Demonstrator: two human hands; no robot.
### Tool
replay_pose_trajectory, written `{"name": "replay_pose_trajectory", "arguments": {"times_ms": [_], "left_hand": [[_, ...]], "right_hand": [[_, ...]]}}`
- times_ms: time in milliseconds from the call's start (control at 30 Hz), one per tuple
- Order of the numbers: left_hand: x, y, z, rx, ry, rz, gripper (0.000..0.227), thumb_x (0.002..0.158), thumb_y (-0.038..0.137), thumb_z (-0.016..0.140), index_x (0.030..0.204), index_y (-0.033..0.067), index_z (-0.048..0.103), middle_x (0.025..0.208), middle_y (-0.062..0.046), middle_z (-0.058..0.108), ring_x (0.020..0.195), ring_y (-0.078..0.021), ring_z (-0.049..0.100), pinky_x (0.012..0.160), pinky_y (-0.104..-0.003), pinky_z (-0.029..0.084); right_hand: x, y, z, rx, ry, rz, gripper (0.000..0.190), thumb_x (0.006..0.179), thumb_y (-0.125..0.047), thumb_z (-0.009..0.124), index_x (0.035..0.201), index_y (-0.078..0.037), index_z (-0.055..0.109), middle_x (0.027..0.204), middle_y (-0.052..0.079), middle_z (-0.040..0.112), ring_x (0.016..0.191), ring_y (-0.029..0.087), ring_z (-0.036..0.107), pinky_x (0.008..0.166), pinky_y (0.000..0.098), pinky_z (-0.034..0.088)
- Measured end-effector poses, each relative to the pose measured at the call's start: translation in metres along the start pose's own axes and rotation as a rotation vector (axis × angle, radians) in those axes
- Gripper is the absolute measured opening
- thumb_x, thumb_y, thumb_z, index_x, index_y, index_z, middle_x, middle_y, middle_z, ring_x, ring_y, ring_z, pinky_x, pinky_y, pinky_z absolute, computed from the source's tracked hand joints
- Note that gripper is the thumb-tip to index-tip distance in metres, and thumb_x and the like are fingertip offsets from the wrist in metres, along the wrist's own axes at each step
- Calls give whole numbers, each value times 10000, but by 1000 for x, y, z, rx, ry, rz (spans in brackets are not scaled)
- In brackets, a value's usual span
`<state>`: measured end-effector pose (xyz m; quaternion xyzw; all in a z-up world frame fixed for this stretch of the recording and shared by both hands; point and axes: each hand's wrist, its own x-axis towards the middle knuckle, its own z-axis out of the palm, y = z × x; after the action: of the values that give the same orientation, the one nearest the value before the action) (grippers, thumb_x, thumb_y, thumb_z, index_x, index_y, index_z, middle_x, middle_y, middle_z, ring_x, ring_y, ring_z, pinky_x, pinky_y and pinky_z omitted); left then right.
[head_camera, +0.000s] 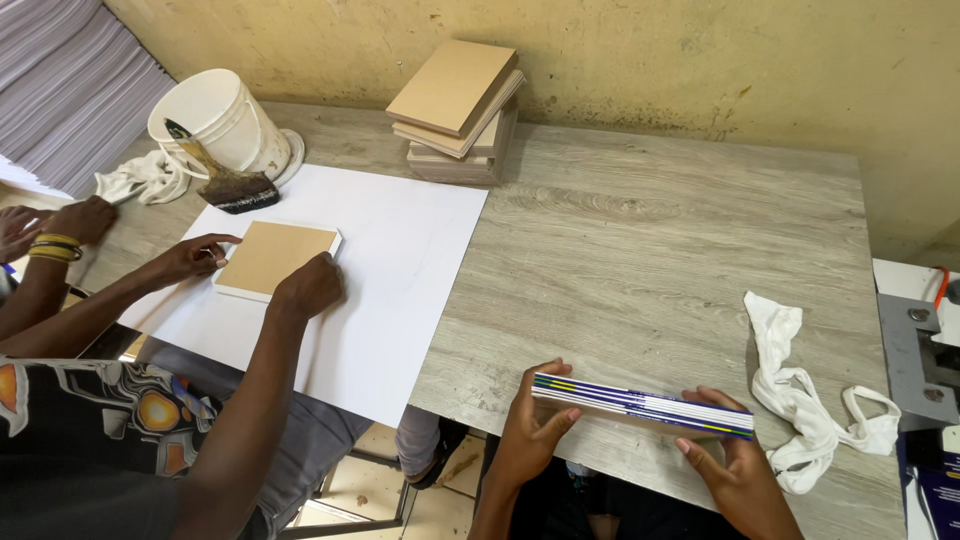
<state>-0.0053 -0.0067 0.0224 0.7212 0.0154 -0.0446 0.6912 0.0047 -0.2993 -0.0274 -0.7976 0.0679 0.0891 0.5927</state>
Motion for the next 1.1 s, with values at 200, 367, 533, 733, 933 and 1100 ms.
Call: {"name": "replay_pose_trajectory", "arguments": {"times_ms": [200,367,533,733,933,1100], "left_hand": [[-10,40,8,-89,66,131,888,891,422,815,1629,227,361,1786,-70,305,1675,-312,220,1132,-461,613],[0,10,13,-112,172,234,313,938,350,810,1113,139,659,1101,-40,680,1093,-204,669,1016,-353,517],[0,11,16,-157,201,154,329,900,338,842,1079,133,656,1071,-40,704,1052,-203,679,982,-350,525],[-3,13,2,-239,59,218,594,998,578,568,1344,98,624,1304,-88,681,1282,-232,634,1124,-379,460],[2,-15,7,-363,164,195,601,1056,572,481,1184,39,728,1177,-145,804,1119,-281,754,996,-410,570],[3,-20,30,-210,345,203,591,1090,573,320,1097,111,689,1056,-63,776,1049,-228,740,979,-381,548]], "right_hand": [[-12,-32,9,351,41,-351,1011,771,36,713,1662,-103,257,1705,233,429,1647,326,376,1338,449,289],[-17,-32,14,359,149,-359,534,1019,-410,573,1305,39,611,1348,244,746,1364,317,686,1243,424,464],[-10,-24,17,409,198,-419,368,1076,-327,608,1180,22,657,1156,189,733,1148,277,698,1098,369,486],[-3,-16,18,547,149,-352,386,1076,-314,603,1204,49,638,1161,201,701,1141,307,674,1085,395,481],[2,-11,18,565,170,-336,333,1113,-267,592,1209,50,631,1123,171,675,1105,272,636,1054,353,461],[6,-4,17,539,191,-314,281,1122,-245,593,1209,22,619,1073,147,659,1068,225,595,1028,317,420]]}}
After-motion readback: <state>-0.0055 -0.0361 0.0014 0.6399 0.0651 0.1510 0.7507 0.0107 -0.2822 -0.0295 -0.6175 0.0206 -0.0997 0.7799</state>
